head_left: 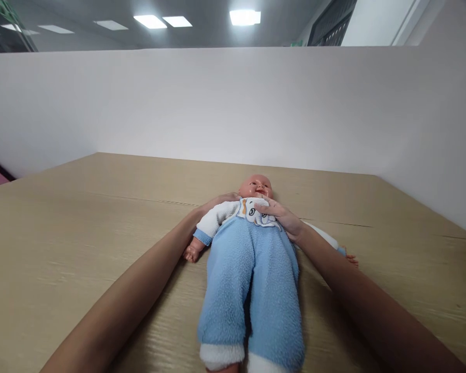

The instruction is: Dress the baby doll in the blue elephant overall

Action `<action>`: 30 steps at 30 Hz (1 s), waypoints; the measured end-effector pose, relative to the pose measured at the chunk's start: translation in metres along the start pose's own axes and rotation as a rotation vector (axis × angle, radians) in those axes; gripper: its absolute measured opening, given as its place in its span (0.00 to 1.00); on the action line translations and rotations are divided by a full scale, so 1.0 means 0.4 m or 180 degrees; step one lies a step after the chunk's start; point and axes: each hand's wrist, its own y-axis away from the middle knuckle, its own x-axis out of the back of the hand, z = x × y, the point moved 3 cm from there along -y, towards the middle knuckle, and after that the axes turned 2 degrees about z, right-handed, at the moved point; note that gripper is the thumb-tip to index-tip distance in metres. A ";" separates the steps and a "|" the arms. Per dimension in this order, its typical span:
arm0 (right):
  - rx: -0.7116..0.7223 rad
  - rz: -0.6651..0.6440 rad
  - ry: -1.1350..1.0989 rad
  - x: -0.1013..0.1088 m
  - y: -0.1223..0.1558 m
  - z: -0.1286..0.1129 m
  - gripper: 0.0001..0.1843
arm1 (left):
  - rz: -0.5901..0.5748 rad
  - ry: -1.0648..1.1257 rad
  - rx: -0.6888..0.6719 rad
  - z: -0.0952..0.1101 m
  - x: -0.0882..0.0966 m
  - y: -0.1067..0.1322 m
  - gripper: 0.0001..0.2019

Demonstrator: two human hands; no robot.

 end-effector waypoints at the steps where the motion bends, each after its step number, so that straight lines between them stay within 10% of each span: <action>1: -0.0004 0.0033 0.0003 -0.001 0.001 -0.001 0.21 | 0.0022 -0.0072 0.0062 -0.005 -0.002 -0.005 0.16; 11: -0.0057 0.0558 0.0521 -0.020 0.005 -0.038 0.21 | -0.0826 -0.1486 0.0772 0.138 0.036 -0.076 0.27; 17: 0.0621 0.1008 0.3683 0.036 0.058 -0.103 0.19 | -0.1638 -0.2166 0.0260 0.146 0.034 -0.068 0.27; 22: 0.1200 0.1851 0.4713 0.136 0.213 -0.053 0.19 | -0.1934 -0.2805 0.0173 0.156 0.032 -0.078 0.26; 26: 0.1228 0.2011 0.5219 0.230 0.395 0.010 0.27 | -0.1376 -0.4043 -0.0790 0.222 -0.017 -0.051 0.19; 30: 0.0972 0.1859 0.5139 0.297 0.509 0.051 0.36 | -0.0968 -0.3995 -0.1924 0.284 -0.172 0.028 0.13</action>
